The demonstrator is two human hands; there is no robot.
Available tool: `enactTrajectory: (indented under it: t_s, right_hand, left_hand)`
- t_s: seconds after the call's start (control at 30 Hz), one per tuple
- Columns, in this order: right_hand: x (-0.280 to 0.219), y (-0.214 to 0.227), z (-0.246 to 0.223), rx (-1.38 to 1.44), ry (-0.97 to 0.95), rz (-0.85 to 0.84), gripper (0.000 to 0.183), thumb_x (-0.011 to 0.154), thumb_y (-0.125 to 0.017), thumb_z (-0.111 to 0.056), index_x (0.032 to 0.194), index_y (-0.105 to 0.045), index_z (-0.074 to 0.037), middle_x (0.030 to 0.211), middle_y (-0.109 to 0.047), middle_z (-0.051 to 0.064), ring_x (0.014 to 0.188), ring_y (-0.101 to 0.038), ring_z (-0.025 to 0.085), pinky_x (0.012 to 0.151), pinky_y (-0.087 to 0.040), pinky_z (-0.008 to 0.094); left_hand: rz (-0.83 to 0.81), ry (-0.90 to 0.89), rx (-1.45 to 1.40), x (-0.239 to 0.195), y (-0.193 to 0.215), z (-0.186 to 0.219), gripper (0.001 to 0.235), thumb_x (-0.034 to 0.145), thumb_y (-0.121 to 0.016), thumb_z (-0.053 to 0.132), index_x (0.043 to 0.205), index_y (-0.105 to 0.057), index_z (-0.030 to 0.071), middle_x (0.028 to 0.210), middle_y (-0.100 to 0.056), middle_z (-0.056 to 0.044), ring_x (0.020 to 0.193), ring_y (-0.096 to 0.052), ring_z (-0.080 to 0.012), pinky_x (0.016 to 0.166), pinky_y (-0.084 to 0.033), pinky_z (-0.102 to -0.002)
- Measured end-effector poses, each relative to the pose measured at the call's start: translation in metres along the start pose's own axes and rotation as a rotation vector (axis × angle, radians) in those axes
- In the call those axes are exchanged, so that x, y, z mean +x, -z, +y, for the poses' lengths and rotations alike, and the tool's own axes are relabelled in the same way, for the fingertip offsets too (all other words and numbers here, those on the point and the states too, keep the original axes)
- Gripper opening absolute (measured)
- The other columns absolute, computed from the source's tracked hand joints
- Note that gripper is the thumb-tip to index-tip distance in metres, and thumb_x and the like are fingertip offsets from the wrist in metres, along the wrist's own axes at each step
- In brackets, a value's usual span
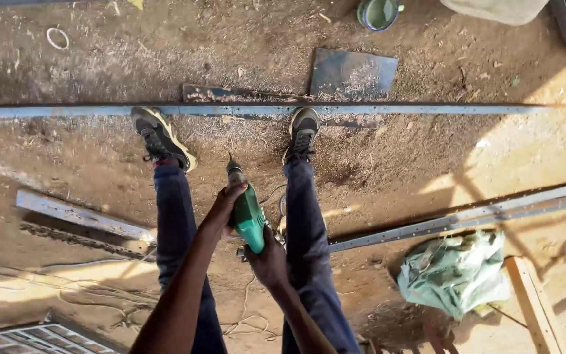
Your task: Using a power drill to create a series of holes in long metal beams laid out on the ground.
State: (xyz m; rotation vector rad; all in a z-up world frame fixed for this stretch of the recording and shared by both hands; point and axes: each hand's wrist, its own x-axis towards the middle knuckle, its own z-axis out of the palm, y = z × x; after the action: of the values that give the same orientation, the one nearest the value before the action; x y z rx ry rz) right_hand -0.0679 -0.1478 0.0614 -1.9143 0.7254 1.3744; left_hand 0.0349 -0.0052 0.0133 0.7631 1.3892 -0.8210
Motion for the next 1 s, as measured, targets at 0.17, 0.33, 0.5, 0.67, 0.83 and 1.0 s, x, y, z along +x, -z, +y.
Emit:
enactTrajectory:
  t_s: [0.17, 0.33, 0.5, 0.67, 0.83, 1.0]
  right_hand:
    - [-0.002, 0.003, -0.017, 0.002, 0.04, 0.045, 0.07, 0.076, -0.077, -0.037, 0.141, -0.058, -0.017, 0.114, -0.073, 0.026, 0.105, -0.069, 0.052, 0.09, -0.057, 0.064]
    - [-0.002, 0.0, -0.005, -0.029, 0.142, 0.027, 0.069, 0.075, -0.078, -0.035, 0.139, -0.059, -0.015, 0.11, -0.074, 0.025, 0.102, -0.07, 0.05, 0.087, -0.057, 0.064]
    - [-0.009, 0.011, -0.033, 0.066, 0.266, 0.021, 0.054, 0.08, -0.072, -0.02, 0.13, -0.058, -0.006, 0.085, -0.081, 0.011, 0.066, -0.078, 0.029, 0.058, -0.058, 0.044]
    - [-0.003, 0.008, -0.02, -0.041, 0.223, 0.053, 0.049, 0.076, -0.074, -0.025, 0.119, -0.059, -0.009, 0.081, -0.075, 0.017, 0.06, -0.067, 0.038, 0.053, -0.048, 0.05]
    - [-0.001, 0.005, -0.015, -0.029, 0.252, 0.046, 0.044, 0.075, -0.074, -0.025, 0.114, -0.06, -0.008, 0.081, -0.074, 0.017, 0.06, -0.064, 0.035, 0.053, -0.046, 0.049]
    - [0.005, -0.002, -0.009, -0.11, 0.184, 0.052, 0.066, 0.075, -0.076, -0.035, 0.136, -0.057, -0.017, 0.09, -0.078, 0.017, 0.072, -0.073, 0.039, 0.061, -0.055, 0.051]
  left_hand:
    - [0.005, 0.007, -0.017, -0.012, -0.004, 0.019, 0.056, 0.077, -0.087, 0.039, 0.112, -0.058, 0.006, 0.093, -0.061, -0.012, 0.089, -0.068, -0.0304, 0.084, -0.055, -0.048]
    - [0.041, -0.027, -0.084, -0.014, 0.005, 0.008, 0.047, 0.078, -0.086, 0.036, 0.105, -0.06, 0.006, 0.088, -0.062, -0.009, 0.084, -0.068, -0.0263, 0.081, -0.056, -0.043]
    - [0.067, 0.163, -0.041, -0.004, 0.012, 0.021, 0.058, 0.078, -0.073, 0.038, 0.128, -0.061, 0.01, 0.109, -0.065, -0.016, 0.097, -0.065, -0.0344, 0.077, -0.054, -0.049]
    - [-0.005, 0.102, -0.135, 0.007, 0.017, 0.005, 0.046, 0.079, -0.074, 0.032, 0.118, -0.062, 0.01, 0.1, -0.066, -0.014, 0.089, -0.064, -0.0316, 0.076, -0.055, -0.048]
    - [-0.014, 0.068, -0.179, 0.009, 0.021, 0.002, 0.046, 0.079, -0.076, 0.031, 0.117, -0.064, 0.009, 0.099, -0.067, -0.014, 0.089, -0.066, -0.0321, 0.075, -0.057, -0.049]
    - [0.012, 0.098, -0.155, 0.01, 0.027, 0.002, 0.054, 0.076, -0.076, 0.034, 0.12, -0.062, 0.006, 0.1, -0.067, -0.018, 0.089, -0.066, -0.0349, 0.077, -0.057, -0.05]
